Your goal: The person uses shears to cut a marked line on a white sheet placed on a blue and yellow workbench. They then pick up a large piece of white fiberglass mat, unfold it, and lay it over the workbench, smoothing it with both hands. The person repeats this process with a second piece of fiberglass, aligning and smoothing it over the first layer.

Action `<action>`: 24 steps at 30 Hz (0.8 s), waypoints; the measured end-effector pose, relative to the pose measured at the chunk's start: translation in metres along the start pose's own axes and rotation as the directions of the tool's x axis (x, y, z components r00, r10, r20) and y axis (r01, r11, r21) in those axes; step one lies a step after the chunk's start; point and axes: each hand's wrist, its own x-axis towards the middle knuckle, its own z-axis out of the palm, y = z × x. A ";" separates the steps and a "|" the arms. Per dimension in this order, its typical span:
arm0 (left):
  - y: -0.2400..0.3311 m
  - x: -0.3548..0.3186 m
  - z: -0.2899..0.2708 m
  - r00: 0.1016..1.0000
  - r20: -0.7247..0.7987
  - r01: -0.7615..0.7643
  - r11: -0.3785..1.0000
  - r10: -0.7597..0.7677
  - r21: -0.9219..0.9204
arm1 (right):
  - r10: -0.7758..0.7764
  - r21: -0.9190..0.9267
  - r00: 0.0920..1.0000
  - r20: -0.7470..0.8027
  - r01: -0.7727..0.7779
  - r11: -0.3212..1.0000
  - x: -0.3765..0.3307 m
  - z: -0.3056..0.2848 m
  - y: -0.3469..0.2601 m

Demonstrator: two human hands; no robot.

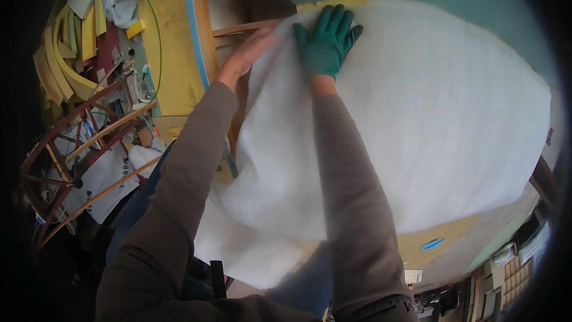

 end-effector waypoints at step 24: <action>0.032 -0.149 0.059 0.992 0.085 -0.118 0.943 0.096 0.311 | -0.020 -0.006 0.996 -0.091 0.020 1.000 0.003 0.007 0.000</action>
